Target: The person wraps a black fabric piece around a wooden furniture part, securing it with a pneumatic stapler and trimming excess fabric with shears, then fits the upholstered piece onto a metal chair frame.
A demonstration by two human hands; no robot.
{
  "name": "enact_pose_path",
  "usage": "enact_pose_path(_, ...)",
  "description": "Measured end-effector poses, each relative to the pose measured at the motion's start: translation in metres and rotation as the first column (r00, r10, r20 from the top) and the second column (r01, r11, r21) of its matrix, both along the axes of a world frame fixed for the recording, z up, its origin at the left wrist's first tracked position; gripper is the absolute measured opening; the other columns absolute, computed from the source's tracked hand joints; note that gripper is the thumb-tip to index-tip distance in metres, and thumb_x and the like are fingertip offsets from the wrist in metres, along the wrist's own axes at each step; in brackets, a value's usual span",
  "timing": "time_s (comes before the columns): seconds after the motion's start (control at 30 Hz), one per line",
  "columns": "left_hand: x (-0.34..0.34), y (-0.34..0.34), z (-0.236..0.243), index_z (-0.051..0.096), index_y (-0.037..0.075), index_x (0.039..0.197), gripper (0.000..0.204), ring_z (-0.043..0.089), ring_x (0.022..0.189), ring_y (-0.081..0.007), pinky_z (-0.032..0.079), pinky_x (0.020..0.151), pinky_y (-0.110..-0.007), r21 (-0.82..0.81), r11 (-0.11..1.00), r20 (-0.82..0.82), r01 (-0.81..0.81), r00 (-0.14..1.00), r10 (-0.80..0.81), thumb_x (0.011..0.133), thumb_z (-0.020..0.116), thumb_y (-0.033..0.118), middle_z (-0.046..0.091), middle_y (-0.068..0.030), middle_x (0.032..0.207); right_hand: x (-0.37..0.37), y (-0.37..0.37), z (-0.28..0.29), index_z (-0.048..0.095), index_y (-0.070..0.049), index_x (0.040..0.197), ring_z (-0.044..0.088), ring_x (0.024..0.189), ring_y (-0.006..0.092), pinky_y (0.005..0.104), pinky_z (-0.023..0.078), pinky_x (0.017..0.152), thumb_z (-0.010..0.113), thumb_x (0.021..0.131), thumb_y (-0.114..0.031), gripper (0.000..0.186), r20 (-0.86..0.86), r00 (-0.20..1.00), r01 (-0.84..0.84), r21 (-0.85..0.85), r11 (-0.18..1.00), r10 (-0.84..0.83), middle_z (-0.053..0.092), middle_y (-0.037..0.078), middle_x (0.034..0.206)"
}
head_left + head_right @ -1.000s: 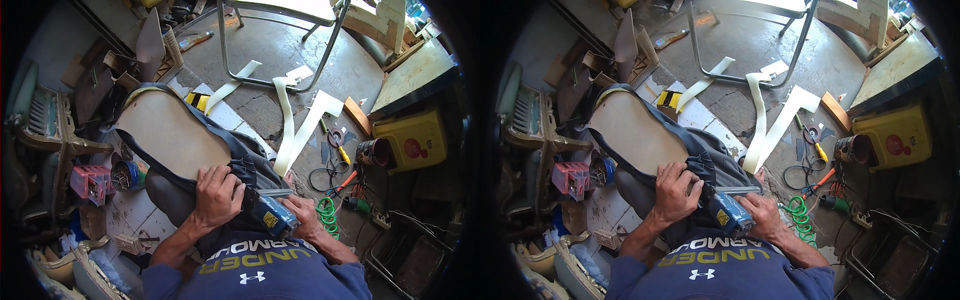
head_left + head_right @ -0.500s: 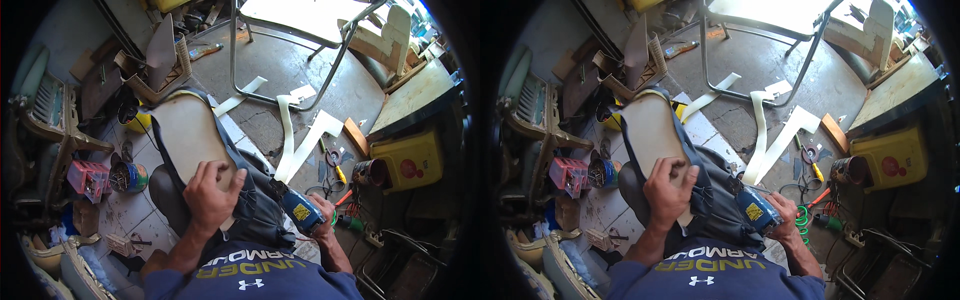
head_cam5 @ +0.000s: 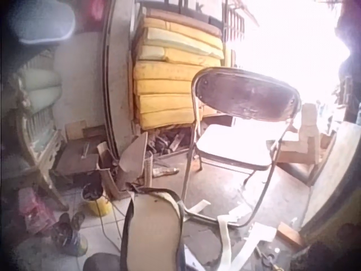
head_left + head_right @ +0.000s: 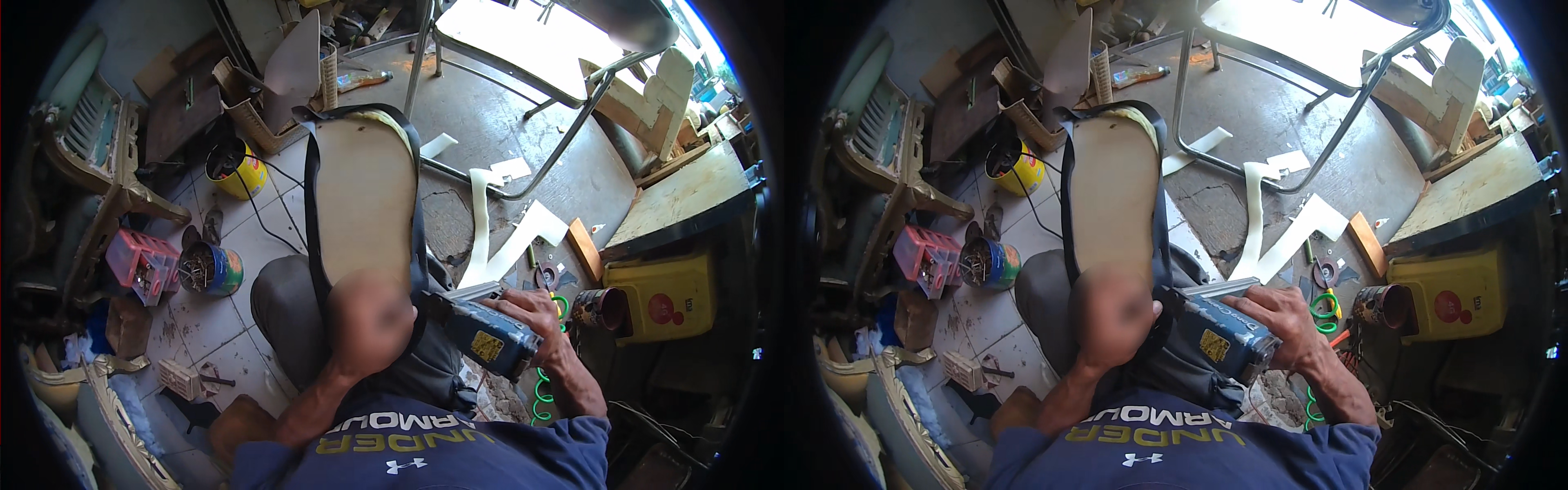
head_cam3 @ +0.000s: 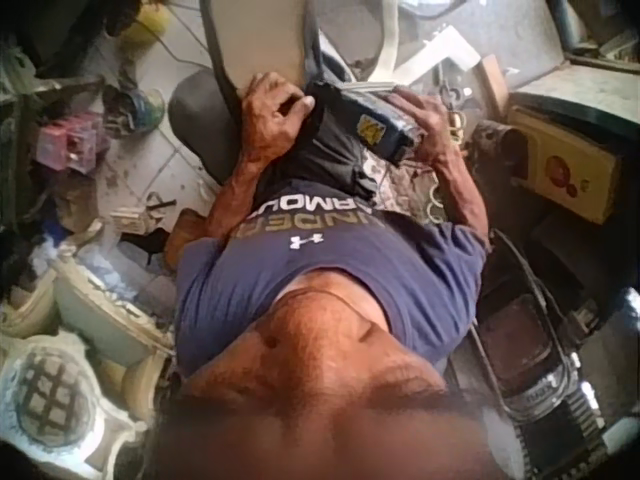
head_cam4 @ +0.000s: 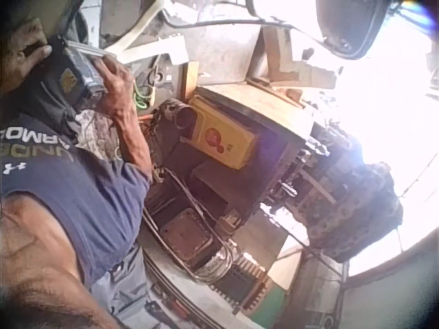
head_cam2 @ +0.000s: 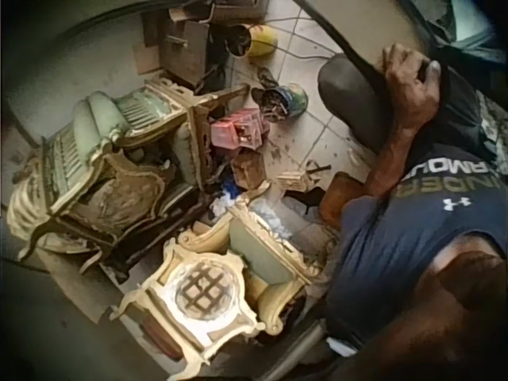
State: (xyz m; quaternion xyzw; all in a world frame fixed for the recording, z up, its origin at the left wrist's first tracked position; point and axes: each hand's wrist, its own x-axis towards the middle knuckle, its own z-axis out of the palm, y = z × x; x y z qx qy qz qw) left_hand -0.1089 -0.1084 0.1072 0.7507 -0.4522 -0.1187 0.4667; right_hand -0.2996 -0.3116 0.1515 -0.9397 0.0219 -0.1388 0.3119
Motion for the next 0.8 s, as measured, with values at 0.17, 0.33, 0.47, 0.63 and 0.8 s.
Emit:
enact_pose_path(0.17,0.003,0.001,-0.003,0.069,0.008,0.075,0.01,0.057,0.081,-0.0237,0.036,0.082,-0.039,-0.031,0.999,-0.015,0.029,0.999,-0.029,0.078,0.078,0.013,0.06,-0.0043,0.079,0.004,0.001,-0.002,0.071,-0.003,0.111,0.064,0.066,0.028,0.0402,0.05,0.058,0.079,0.052,-0.018,0.061,-0.083,0.996,-0.047,-0.031,0.998,0.044,0.06,0.009,0.076)
enact_pose_path(0.33,0.002,0.001,-0.002,0.069,0.008,0.075,0.01,0.058,0.081,-0.0242,0.036,0.082,-0.039,-0.027,0.999,0.021,0.038,0.999,-0.038,0.078,0.078,0.013,0.061,-0.0044,0.08,0.006,0.001,0.005,0.07,-0.003,0.112,0.066,0.072,0.0303,0.0408,0.053,0.06,0.079,0.053,-0.015,0.061,-0.127,0.991,-0.054,-0.033,0.998,0.05,0.062,0.009,0.08)
enact_pose_path(0.47,0.002,0.002,-0.005,0.07,0.009,0.075,0.011,0.056,0.08,-0.0231,0.035,0.079,-0.038,-0.034,0.999,0.057,0.014,0.998,-0.013,0.076,0.079,0.015,0.059,-0.0038,0.077,0.005,0.004,0.007,0.071,-0.003,0.105,0.068,0.07,0.0297,0.0396,0.055,0.063,0.079,0.052,-0.013,0.055,-0.093,0.995,0.018,-0.034,0.999,-0.021,0.064,0.011,0.081)
enact_pose_path(0.63,-0.003,0.008,0.009,0.068,0.008,0.075,0.013,0.056,0.08,-0.0246,0.035,0.079,-0.039,-0.06,0.997,0.039,0.042,0.998,-0.04,0.077,0.078,0.016,0.058,-0.0044,0.076,-0.057,0.003,-0.061,0.071,-0.002,0.097,0.069,0.068,0.0304,0.0397,0.055,0.065,0.075,0.066,-0.01,0.032,-0.048,0.868,0.49,0.251,0.835,-0.494,0.067,0.015,0.082)
enact_pose_path(0.8,0.028,0.054,0.032,0.062,0.004,0.077,0.014,0.061,0.103,-0.0253,0.047,0.09,-0.036,-0.45,0.893,-0.507,-0.026,0.83,-0.231,0.081,0.072,0.013,0.062,-0.019,0.116,-0.142,0.012,-0.233,0.062,-0.002,0.115,0.064,0.091,0.0477,0.0543,0.053,0.081,0.068,0.076,-0.012,0.041,-0.287,0.501,0.787,-0.243,0.568,-0.817,0.064,0.026,0.095)
